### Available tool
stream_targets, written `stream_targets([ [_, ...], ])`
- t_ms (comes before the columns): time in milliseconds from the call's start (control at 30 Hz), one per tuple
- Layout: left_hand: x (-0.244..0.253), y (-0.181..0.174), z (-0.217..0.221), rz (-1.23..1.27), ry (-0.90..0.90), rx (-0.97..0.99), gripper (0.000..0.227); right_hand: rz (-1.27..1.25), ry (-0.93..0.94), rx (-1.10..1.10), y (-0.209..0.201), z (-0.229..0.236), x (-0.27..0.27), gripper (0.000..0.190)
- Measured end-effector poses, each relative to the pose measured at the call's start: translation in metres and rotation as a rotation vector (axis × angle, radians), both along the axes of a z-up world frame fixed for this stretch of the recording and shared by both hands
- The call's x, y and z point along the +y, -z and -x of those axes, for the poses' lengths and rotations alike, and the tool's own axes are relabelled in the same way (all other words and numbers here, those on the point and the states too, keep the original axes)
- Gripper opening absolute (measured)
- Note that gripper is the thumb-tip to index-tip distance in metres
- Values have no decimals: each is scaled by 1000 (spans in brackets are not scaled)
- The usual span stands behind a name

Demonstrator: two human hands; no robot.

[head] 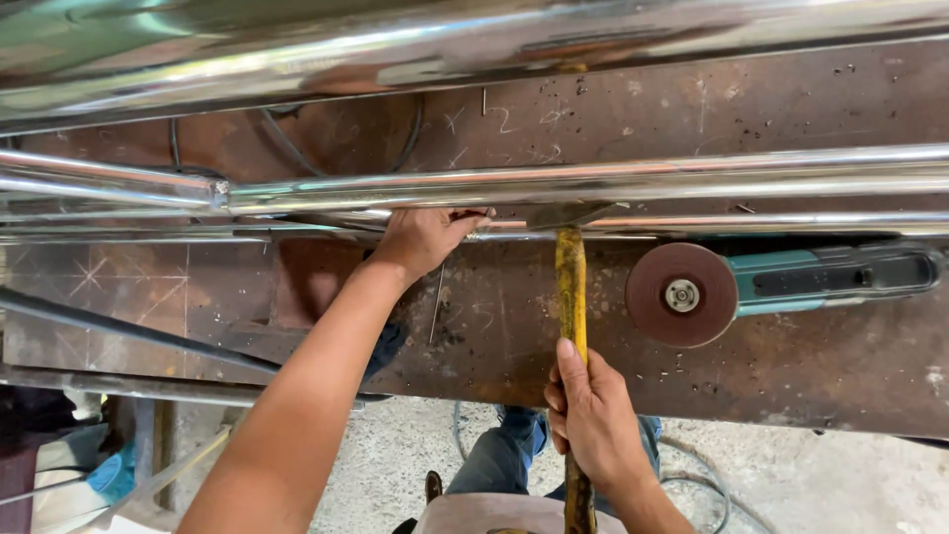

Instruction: Grinding and welding a stainless steel pipe structure on a workbench.

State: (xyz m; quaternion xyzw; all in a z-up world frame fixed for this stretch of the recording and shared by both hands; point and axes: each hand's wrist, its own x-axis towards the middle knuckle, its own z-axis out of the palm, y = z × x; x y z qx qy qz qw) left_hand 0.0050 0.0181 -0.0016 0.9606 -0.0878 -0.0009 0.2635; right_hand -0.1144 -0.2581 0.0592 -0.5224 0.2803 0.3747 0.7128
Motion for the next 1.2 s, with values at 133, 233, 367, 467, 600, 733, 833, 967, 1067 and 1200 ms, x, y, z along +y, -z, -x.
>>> stream_targets([
  [133, -1, -2, 2, -60, 6, 50, 22, -24, 4, -65, 4, 2, 5, 38],
  [233, -5, -3, 2, -44, -15, 43, 19, -11, 15, -59, 4, 1, 11, 39],
  [367, -10, -16, 0, -8, -3, 95, 18, -4, -7, -82, 9, 0, 17, 39],
  [467, -11, -21, 1, 6, 9, 115, 16, 24, -25, -37, 9, 5, 18, 39],
  [600, -12, -23, 1, -24, 89, 48, 15, 70, 10, -58, 14, 17, 22, 39],
  [733, -10, -24, 3, -17, 113, 23, 17, 106, 104, -105, 35, 36, 31, 35],
  [833, -13, -27, 0, 21, 145, 37, 18, 100, 27, -102, 27, 24, 24, 39],
  [967, -11, -23, 2, 7, 142, 62, 20, 158, 75, -162, 31, 30, 28, 31],
  [1067, -5, -16, -3, -13, 99, 88, 16, 152, 0, -23, 18, 23, 23, 40],
  [1200, 2, -6, -3, -3, 15, -86, 21, 81, 79, -57, 19, 34, 24, 40],
])
